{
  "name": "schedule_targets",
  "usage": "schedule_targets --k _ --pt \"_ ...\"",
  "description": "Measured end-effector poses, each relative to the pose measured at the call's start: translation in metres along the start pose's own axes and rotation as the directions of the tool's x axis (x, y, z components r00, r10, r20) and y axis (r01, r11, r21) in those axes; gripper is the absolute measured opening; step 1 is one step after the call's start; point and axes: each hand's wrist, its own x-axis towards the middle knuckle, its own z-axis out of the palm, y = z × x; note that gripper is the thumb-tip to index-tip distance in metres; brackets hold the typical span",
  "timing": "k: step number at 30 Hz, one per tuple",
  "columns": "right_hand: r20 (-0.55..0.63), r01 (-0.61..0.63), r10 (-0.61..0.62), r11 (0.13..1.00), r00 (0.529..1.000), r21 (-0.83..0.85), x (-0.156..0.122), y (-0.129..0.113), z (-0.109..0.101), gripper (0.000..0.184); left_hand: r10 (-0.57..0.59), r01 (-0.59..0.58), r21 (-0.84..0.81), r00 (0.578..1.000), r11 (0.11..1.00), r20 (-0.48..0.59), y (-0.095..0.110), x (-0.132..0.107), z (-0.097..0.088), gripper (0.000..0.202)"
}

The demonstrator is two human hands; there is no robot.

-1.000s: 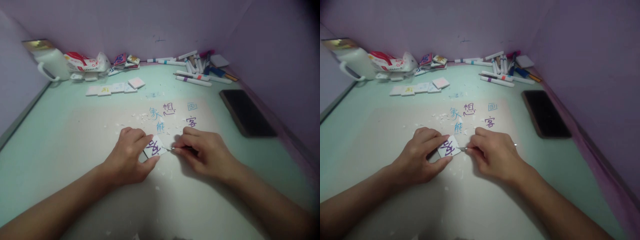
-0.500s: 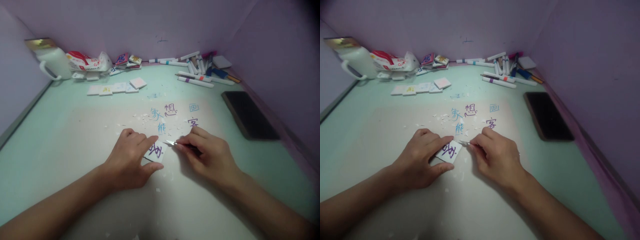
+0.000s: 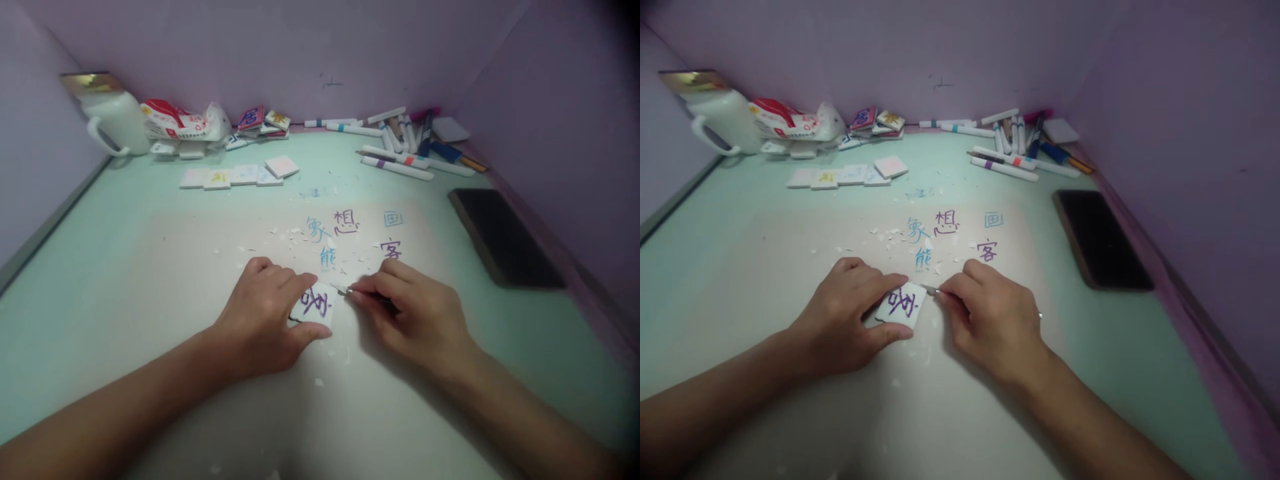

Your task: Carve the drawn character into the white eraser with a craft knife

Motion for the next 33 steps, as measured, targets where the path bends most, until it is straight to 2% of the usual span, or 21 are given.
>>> schedule_targets --k 15,22,29,33 --pt "0.036 0.054 -0.051 0.995 0.998 -0.08 0.0 -0.002 0.001 0.019 -0.022 0.022 0.0 1.0 1.0 0.006 0.001 0.001 0.001 0.041" --pt "0.015 0.079 -0.077 0.986 0.997 -0.146 -0.003 -0.004 0.003 0.021 -0.028 0.028 -0.008 1.0 1.0 0.0 0.001 0.001 0.001 0.043" --pt "0.011 0.068 -0.067 0.982 0.998 -0.176 -0.007 -0.006 0.004 0.02 -0.035 0.035 -0.017 0.999 0.999 0.008 0.001 0.0 0.001 0.041" --pt "0.023 0.026 -0.022 0.981 0.999 -0.192 -0.01 -0.007 0.003 0.018 -0.044 0.044 -0.019 0.999 0.999 0.016 0.001 0.001 0.001 0.041"
